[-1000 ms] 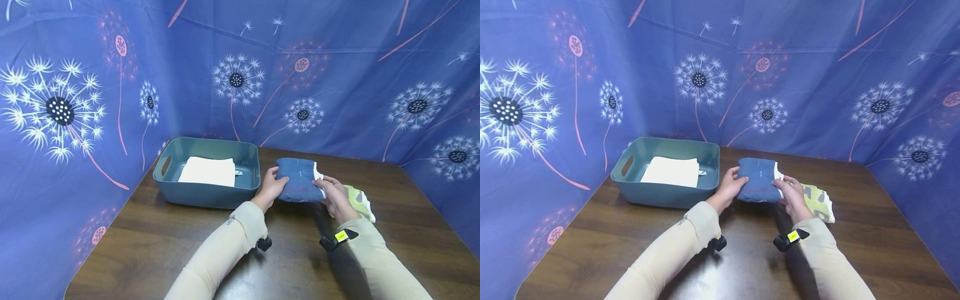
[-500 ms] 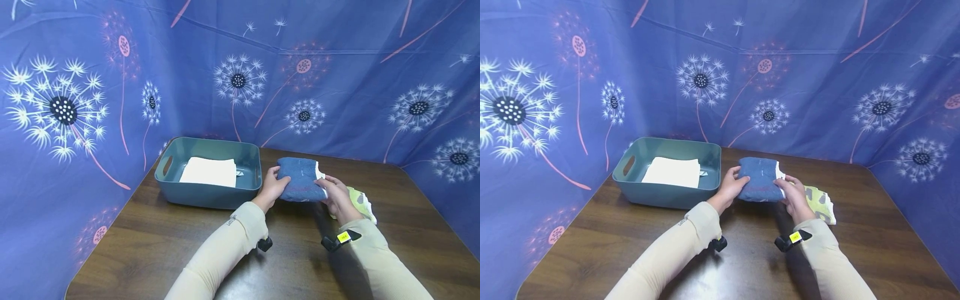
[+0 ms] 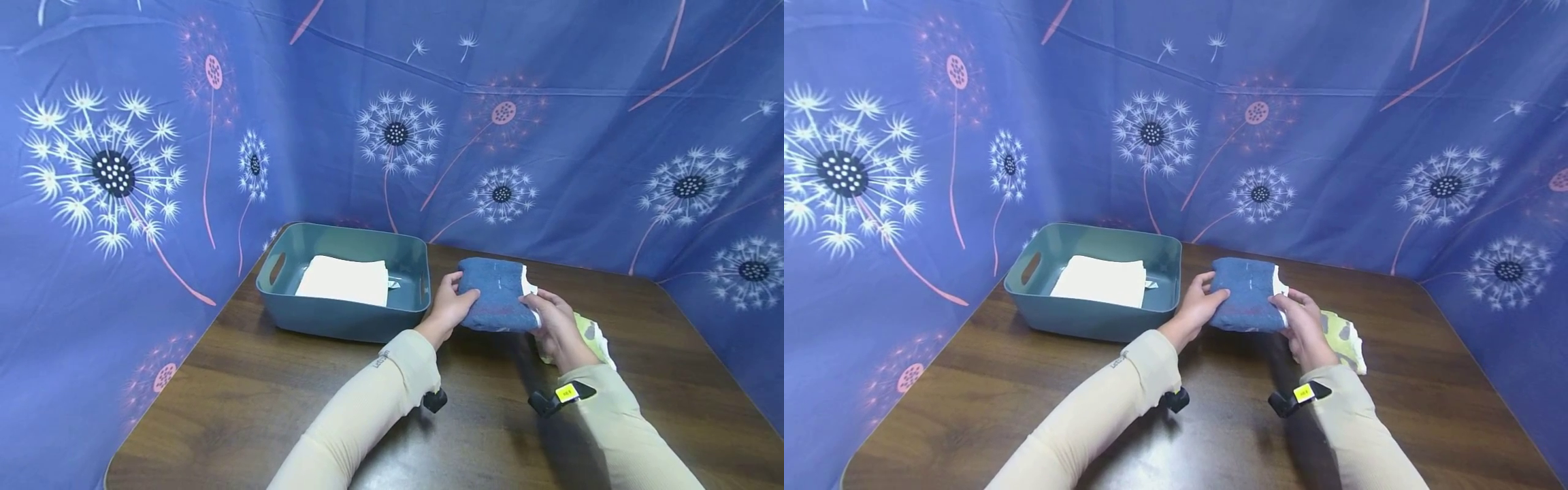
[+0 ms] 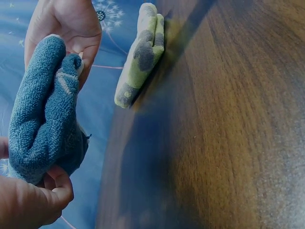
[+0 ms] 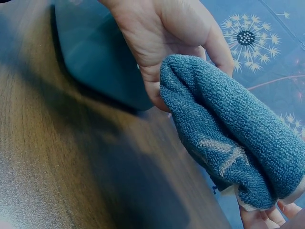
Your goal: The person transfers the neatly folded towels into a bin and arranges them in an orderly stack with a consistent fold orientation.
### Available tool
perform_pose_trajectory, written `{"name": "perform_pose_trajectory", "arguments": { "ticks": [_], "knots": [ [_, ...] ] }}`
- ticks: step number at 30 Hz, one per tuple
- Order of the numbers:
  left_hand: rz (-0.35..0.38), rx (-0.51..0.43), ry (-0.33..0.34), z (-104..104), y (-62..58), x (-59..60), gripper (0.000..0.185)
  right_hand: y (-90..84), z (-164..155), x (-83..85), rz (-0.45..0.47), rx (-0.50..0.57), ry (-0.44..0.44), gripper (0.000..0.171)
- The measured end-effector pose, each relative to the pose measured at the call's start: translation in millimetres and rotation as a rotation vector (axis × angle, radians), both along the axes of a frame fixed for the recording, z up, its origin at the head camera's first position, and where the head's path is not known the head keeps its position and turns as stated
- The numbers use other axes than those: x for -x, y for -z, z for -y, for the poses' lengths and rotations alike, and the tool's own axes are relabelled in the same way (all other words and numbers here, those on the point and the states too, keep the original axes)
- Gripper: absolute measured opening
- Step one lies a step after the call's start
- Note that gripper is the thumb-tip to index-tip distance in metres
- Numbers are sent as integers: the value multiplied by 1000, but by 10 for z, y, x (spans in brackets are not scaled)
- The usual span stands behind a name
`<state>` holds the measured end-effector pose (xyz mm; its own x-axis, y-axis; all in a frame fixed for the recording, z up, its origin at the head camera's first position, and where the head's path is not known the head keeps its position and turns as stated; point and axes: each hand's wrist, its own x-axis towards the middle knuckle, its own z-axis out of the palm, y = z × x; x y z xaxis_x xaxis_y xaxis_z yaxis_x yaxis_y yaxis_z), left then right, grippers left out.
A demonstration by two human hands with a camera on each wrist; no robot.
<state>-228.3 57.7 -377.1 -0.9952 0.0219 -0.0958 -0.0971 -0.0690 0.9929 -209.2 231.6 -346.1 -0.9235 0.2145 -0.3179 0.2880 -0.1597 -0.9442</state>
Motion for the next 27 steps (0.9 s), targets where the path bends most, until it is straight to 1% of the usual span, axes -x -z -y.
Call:
{"name": "perform_pose_trajectory", "arguments": {
  "ticks": [7, 14, 20, 27],
  "knots": [
    [-3, 13, 15, 0, -43, -2, 52, -43, -15, -1, 9, 6, 6, 31],
    [-3, 15, 25, -7, -84, 10, 52, -84, -15, 2, -17, 35, 14, 30],
    [-13, 15, 22, 19, -159, 24, 53, -147, -1, 2, -26, 44, 12, 30],
    [-18, 20, 28, 41, -245, 22, 54, -194, -5, 10, -61, 59, -16, 30]
  ]
}}
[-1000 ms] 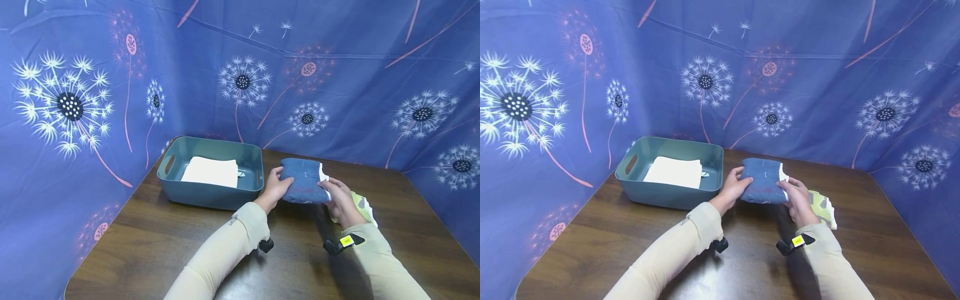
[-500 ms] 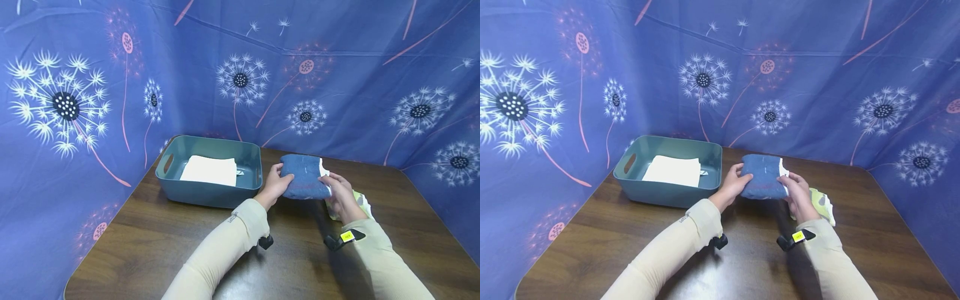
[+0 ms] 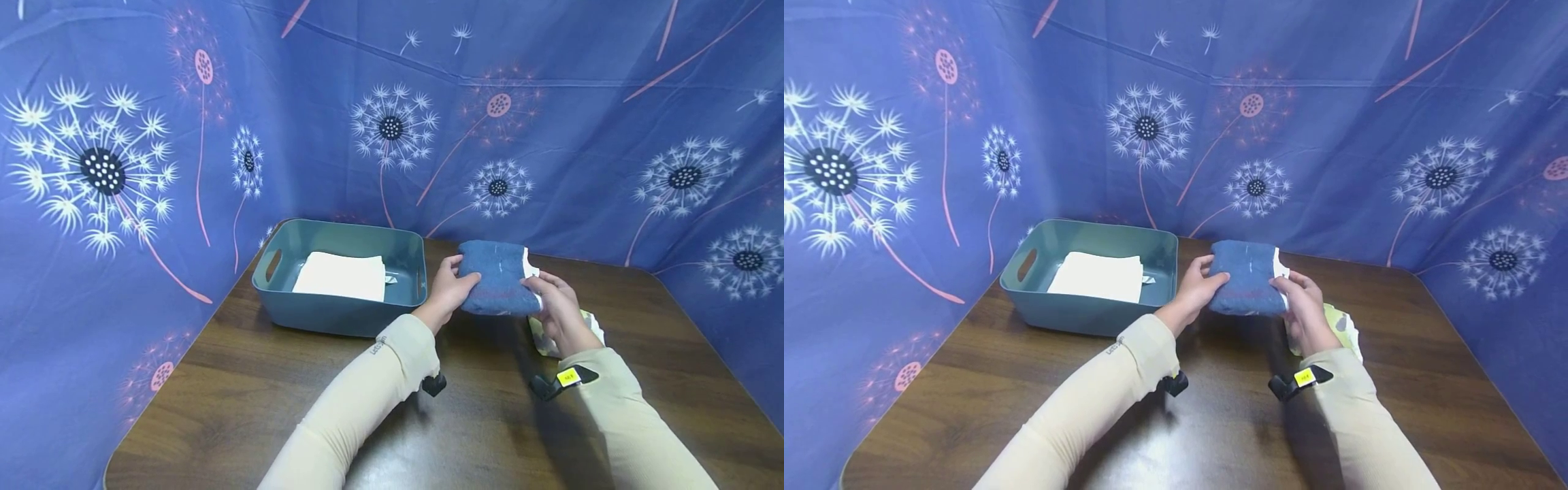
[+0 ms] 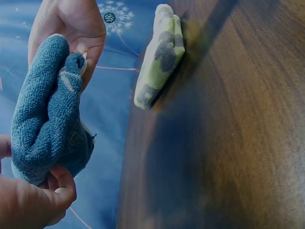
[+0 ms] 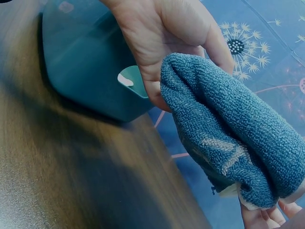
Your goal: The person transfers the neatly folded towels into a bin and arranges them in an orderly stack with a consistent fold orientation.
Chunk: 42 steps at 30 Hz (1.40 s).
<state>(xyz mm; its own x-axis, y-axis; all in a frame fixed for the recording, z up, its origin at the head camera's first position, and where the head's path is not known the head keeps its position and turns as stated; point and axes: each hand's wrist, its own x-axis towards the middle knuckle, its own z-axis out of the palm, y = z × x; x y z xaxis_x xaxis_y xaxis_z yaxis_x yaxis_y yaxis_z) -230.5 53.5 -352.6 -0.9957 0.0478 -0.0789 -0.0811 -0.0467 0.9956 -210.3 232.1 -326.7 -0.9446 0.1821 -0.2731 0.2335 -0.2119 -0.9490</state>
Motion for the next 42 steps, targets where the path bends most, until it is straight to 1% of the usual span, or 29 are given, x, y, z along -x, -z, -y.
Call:
{"name": "perform_pose_trajectory", "arguments": {
  "ticks": [4, 12, 16, 22, 25, 33, 38, 42],
  "knots": [
    [-7, 0, 4, 7, -43, 11, 54, -20, 2, 8, -4, -6, 4, 29],
    [-10, 1, 1, 11, -113, 46, 54, -57, 8, 24, -28, 45, 2, 28],
    [6, -4, -2, 23, -161, 43, 54, -88, 17, 28, -37, 50, 3, 28],
    [37, -3, -8, 47, -185, 53, 54, -132, 37, 20, -47, 59, 4, 30],
    [35, -5, -6, 60, -205, 53, 54, -147, 43, 19, -49, 59, 5, 29],
    [20, -4, -27, 93, -256, 81, 54, -196, 79, 25, -32, 38, 0, 31],
    [12, 1, -21, 140, -302, 103, 54, -233, 110, 31, -27, 25, -4, 32],
    [8, -5, -15, 178, -326, 114, 54, -266, 141, 47, -34, 10, -11, 38]
  ]
}}
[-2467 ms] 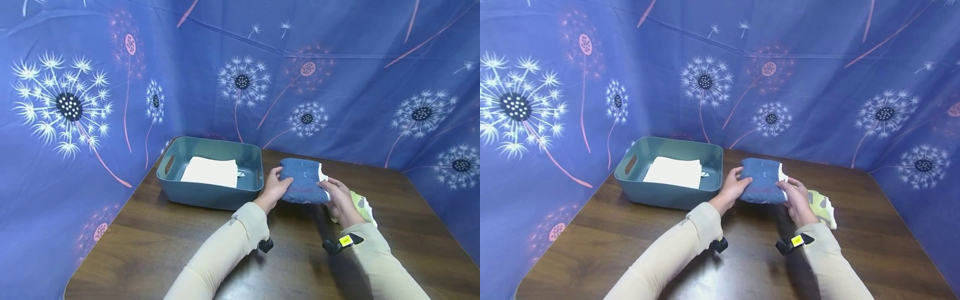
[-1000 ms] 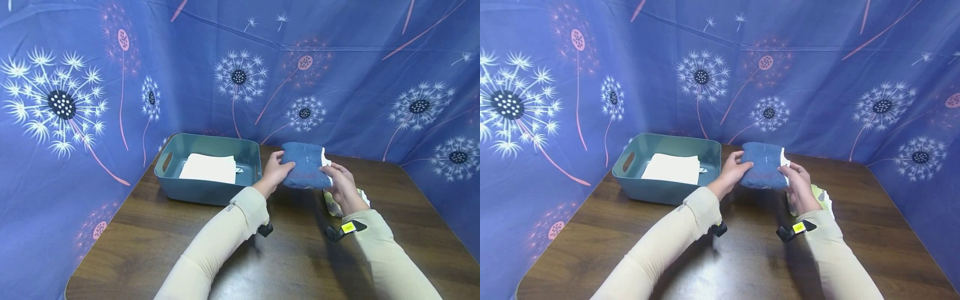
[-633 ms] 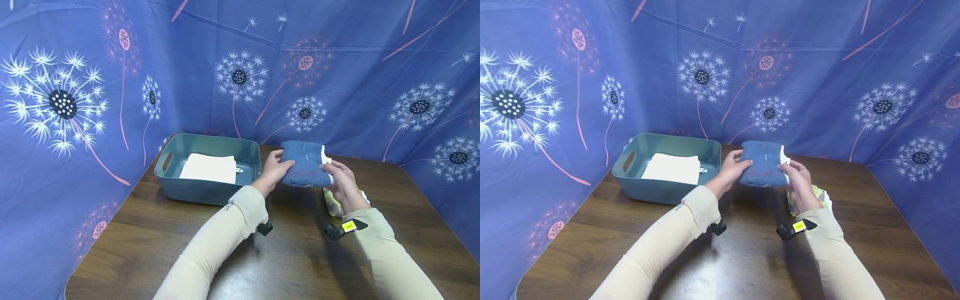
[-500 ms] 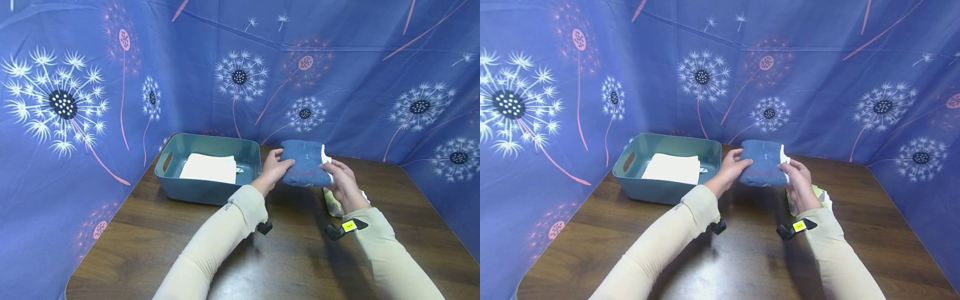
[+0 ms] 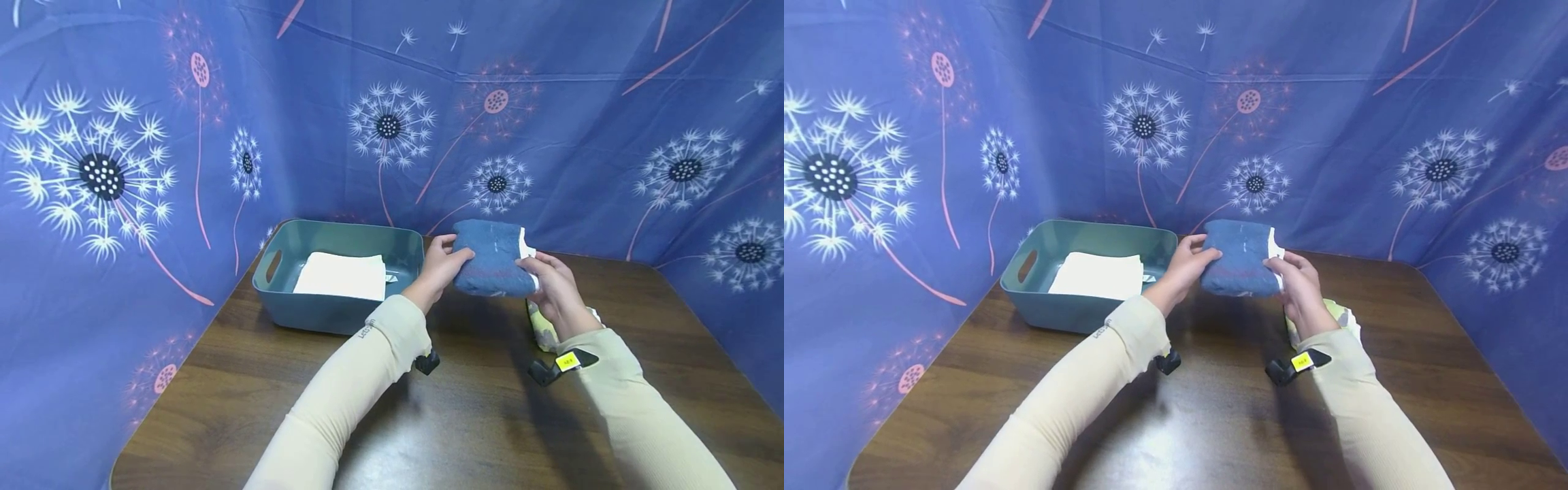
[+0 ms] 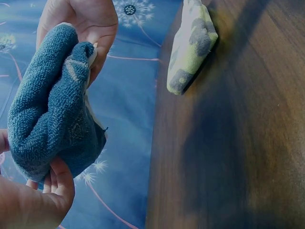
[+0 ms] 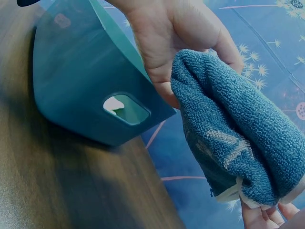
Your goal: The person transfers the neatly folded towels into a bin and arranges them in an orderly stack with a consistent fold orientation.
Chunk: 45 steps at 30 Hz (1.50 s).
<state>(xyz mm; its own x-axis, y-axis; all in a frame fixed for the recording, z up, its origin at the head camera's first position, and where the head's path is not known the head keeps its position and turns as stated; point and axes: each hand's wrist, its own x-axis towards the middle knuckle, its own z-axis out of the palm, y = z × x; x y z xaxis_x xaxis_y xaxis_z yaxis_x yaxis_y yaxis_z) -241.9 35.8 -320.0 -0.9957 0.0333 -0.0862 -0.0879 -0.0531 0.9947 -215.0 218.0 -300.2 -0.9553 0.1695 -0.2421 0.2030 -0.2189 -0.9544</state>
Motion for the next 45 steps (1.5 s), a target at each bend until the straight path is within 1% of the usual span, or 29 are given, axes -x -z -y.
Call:
{"name": "perform_pose_trajectory", "arguments": {
  "ticks": [2, 4, 7, 11, 17, 25, 28, 30, 33, 35, 37, 39, 43, 45],
  "knots": [
    [-4, -2, 1, 18, -9, 3, 54, -19, 16, 7, 1, -4, -4, 44],
    [-7, -3, -4, 32, -14, 9, 54, -35, 33, 11, 4, -7, -6, 46],
    [-14, 11, -11, 52, -25, 20, 54, -56, 54, 16, 2, 1, -7, 41],
    [-27, 1, -19, 78, -40, 41, 54, -77, 78, 18, 0, 13, -2, 36],
    [-33, -13, -11, 129, -80, 52, 54, -105, 123, 28, 7, -2, 6, 35],
    [-32, -22, -16, 199, -136, 87, 53, -130, 203, 49, -12, -12, 7, 34],
    [-36, -16, -10, 231, -160, 91, 53, -141, 227, 51, -21, -14, 0, 34],
    [-37, -8, -4, 257, -172, 93, 53, -147, 242, 54, -24, -34, -3, 34],
    [-36, 8, 5, 295, -189, 99, 53, -157, 272, 55, -25, -70, -10, 39],
    [-35, 16, 11, 314, -194, 106, 53, -161, 288, 58, -18, -99, -12, 46],
    [-36, 19, 14, 330, -196, 116, 54, -166, 310, 62, -9, -107, -9, 50],
    [-35, 26, 11, 345, -197, 123, 54, -168, 329, 66, -6, -98, -7, 48],
    [-32, 31, -1, 381, -199, 130, 54, -181, 370, 68, -12, -68, -9, 37],
    [-32, 38, 4, 410, -208, 131, 54, -188, 393, 70, -15, -79, -13, 40]
  ]
}}
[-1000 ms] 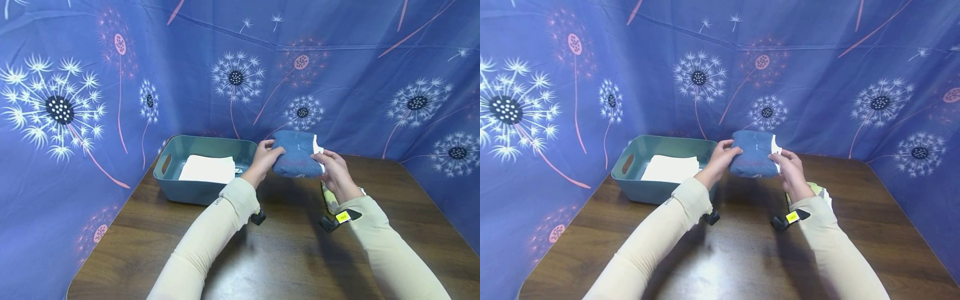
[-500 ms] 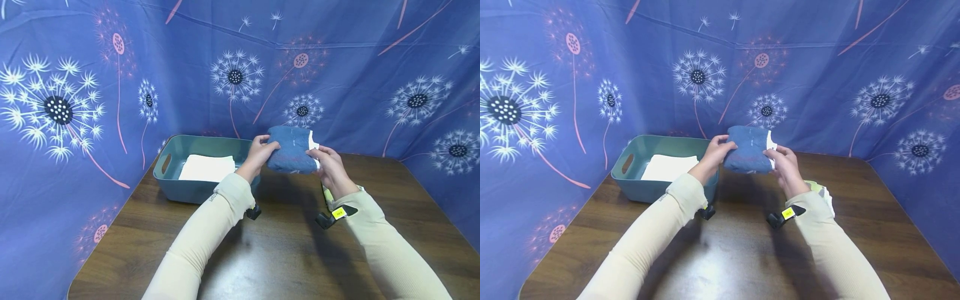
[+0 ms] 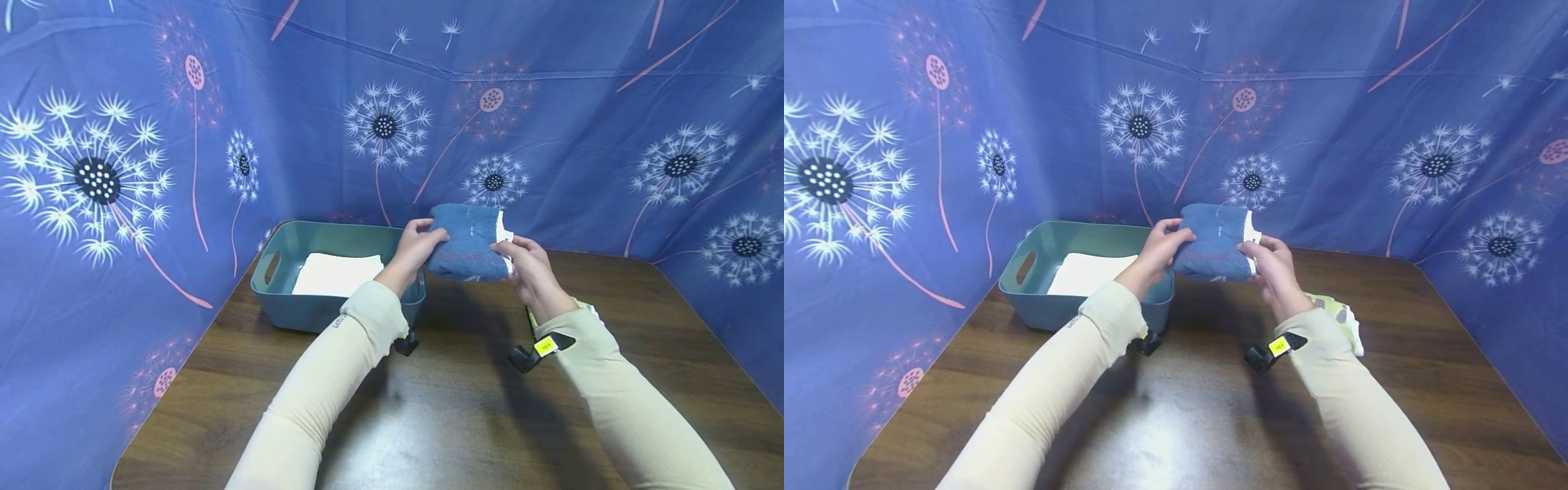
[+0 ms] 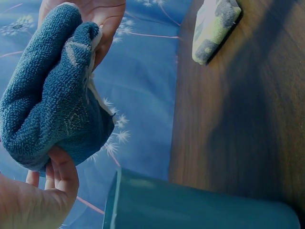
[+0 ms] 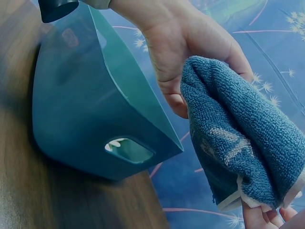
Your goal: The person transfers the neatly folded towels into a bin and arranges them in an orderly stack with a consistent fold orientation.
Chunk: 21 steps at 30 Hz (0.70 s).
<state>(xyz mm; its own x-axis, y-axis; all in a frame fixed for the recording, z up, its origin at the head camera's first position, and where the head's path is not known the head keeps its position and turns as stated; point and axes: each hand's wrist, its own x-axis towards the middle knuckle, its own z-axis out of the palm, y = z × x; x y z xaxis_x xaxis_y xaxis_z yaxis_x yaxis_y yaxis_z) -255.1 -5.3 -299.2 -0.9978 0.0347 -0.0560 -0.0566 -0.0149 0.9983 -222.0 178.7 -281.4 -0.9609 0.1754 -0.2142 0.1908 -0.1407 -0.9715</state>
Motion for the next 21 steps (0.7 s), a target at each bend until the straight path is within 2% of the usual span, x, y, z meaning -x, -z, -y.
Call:
{"name": "perform_pose_trajectory", "arguments": {
  "ticks": [5, 7, 10, 17, 21],
  "knots": [
    [11, 13, 32, 74, -35, 6, 55, -19, 47, -10, 7, -74, -9, 58],
    [16, 4, 39, 102, -47, 8, 55, -26, 67, -19, 2, -84, -21, 58],
    [28, -13, 47, 145, -57, 9, 55, -31, 93, -25, -10, -76, -39, 56],
    [43, -29, 71, 225, -61, 15, 55, -22, 142, 0, -23, -60, -35, 36],
    [49, -41, 82, 245, -75, 21, 55, -27, 171, 9, -15, -87, -30, 46]
  ]
}}
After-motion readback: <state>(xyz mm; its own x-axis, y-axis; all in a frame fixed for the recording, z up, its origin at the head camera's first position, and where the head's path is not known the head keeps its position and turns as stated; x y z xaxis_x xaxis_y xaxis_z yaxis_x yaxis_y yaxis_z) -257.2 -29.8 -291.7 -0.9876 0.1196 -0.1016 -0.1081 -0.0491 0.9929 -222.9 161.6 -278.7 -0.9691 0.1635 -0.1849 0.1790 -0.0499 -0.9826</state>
